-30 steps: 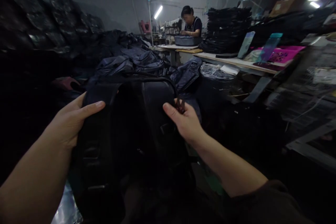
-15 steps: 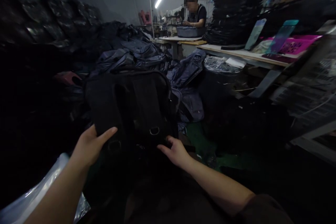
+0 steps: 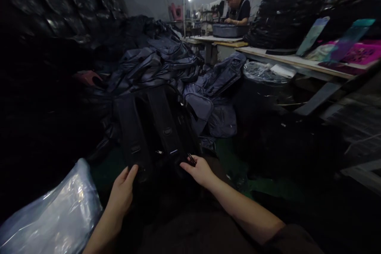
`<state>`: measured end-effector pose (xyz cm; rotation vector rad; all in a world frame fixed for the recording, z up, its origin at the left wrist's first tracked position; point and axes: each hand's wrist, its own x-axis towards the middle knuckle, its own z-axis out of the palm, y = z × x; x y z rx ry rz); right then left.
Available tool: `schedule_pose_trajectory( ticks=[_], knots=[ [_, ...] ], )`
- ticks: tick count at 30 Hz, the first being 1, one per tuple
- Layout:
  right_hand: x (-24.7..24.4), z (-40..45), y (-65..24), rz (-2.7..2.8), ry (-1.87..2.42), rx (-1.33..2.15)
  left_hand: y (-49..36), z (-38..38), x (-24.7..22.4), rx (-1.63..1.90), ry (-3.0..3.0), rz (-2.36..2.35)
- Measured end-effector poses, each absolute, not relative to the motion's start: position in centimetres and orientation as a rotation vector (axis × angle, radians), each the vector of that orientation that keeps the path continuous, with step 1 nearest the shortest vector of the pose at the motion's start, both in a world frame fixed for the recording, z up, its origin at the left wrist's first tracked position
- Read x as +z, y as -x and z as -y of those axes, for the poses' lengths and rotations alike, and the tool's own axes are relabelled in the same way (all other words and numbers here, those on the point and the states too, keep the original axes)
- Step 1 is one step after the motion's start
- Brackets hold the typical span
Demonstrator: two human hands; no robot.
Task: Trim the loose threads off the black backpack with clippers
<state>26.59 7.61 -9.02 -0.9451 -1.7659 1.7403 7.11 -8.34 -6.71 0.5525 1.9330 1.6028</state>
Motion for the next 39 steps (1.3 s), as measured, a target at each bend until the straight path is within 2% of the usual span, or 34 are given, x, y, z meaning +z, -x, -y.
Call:
schedule_pose_trajectory(
  ticks=[8, 19, 28, 39],
  knots=[
    [-10.3, -6.7, -26.6, 1.494, 0.967, 2.023, -9.6, 9.0, -9.2, 1.549, -0.419, -1.63],
    [-9.8, -6.6, -27.6, 1.412, 1.11, 2.067, -9.4, 8.5, -9.5, 1.572, -0.216, -1.466],
    [-8.4, -6.5, -28.9, 1.362, 0.976, 2.2, -8.5, 9.0, -9.7, 1.591, -0.201, -1.413],
    [-8.5, -6.7, -30.3, 1.331, 0.973, 2.167, -8.6, 9.1, -9.8, 1.602, -0.163, -1.367]
  ],
)
